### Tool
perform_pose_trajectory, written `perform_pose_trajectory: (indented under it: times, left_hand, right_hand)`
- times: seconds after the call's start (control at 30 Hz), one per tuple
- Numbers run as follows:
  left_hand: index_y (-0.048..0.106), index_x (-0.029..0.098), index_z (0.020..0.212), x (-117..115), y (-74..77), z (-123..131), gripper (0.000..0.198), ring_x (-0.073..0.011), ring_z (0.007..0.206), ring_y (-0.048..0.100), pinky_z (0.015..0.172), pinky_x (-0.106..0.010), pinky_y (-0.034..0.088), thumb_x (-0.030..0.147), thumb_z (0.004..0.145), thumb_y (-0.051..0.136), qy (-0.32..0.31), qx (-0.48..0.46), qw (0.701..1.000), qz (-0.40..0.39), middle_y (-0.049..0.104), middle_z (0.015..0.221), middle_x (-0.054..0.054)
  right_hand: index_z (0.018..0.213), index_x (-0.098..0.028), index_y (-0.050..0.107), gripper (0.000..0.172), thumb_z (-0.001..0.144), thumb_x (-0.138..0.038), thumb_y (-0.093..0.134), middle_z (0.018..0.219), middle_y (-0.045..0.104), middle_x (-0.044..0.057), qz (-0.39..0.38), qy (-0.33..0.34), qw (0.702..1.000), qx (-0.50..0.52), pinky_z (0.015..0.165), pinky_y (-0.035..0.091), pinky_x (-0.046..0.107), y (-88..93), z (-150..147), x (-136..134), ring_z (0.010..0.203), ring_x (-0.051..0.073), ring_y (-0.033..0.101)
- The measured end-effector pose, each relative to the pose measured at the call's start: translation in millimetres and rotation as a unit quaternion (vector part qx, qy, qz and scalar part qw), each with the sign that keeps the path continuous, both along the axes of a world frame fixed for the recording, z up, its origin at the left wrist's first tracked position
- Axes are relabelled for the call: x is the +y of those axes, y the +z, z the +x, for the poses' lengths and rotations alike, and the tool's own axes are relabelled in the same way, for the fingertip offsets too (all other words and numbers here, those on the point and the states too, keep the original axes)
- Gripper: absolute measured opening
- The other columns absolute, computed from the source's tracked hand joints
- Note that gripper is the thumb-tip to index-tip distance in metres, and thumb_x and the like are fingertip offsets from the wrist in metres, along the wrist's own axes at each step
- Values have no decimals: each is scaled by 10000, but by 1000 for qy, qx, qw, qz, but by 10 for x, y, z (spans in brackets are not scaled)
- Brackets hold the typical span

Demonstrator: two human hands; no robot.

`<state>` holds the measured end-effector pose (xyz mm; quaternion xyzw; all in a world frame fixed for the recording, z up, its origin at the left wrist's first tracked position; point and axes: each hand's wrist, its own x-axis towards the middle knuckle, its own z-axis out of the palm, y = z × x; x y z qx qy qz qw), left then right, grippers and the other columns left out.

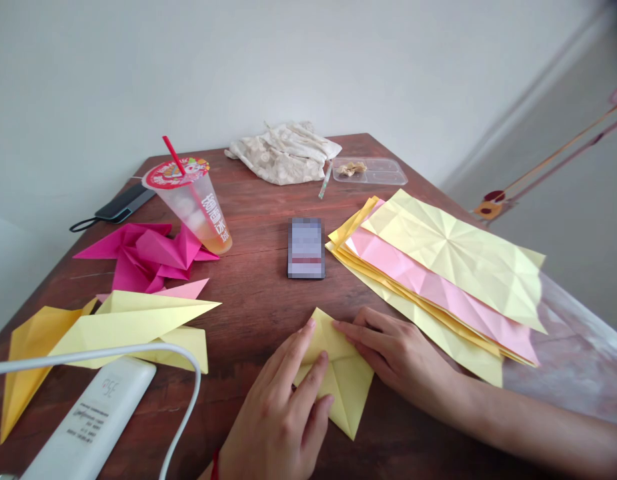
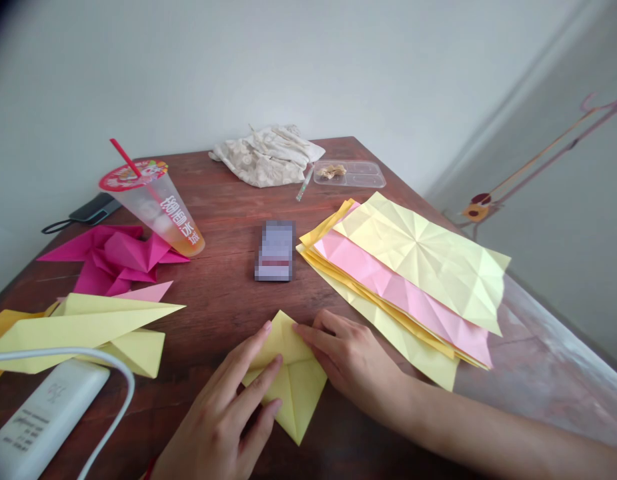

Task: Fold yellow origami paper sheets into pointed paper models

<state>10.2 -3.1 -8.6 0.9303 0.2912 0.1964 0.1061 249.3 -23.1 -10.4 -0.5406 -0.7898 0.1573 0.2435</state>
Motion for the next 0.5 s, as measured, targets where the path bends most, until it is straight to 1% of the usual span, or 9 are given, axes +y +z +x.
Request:
perform_pose_trajectory:
  times: [0.1,0.27,0.4,0.5]
  left_hand:
    - [599,131,1345,10,-7,27,394,-284,1381,472,1082,-414,512,205,967,516,8,5,1000,6,400,1566,-150]
    - [532,138,1422,10,-20,42,467,-299,1415,426,1084,-438,499,256,971,526,7,47,999,23,334,1607,-145]
    - [455,133,1486,9,-15,21,573,-321,1435,389,1093,-458,469,368,970,539,-13,83,996,27,327,1610,-154]
    - [375,159,1538,15,1,16,662,-340,1448,361,1084,-467,455,459,967,527,-22,102,994,19,306,1619,-156]
  right_hand:
    - [1224,-171,663,312,992,-137,458,854,605,65,4,-1,1000,-16,615,525,270,4,-4,2,707,168,622]
    - [1221,-168,658,318,986,-130,447,849,601,63,16,2,999,-43,601,522,273,2,-2,-2,689,168,620]
    - [1212,-174,662,317,974,-130,458,845,600,59,21,1,998,-57,596,525,273,3,1,-6,676,167,619]
    - [1212,-179,662,320,969,-126,462,849,602,56,15,1,998,-66,603,530,272,8,-2,-7,676,163,622]
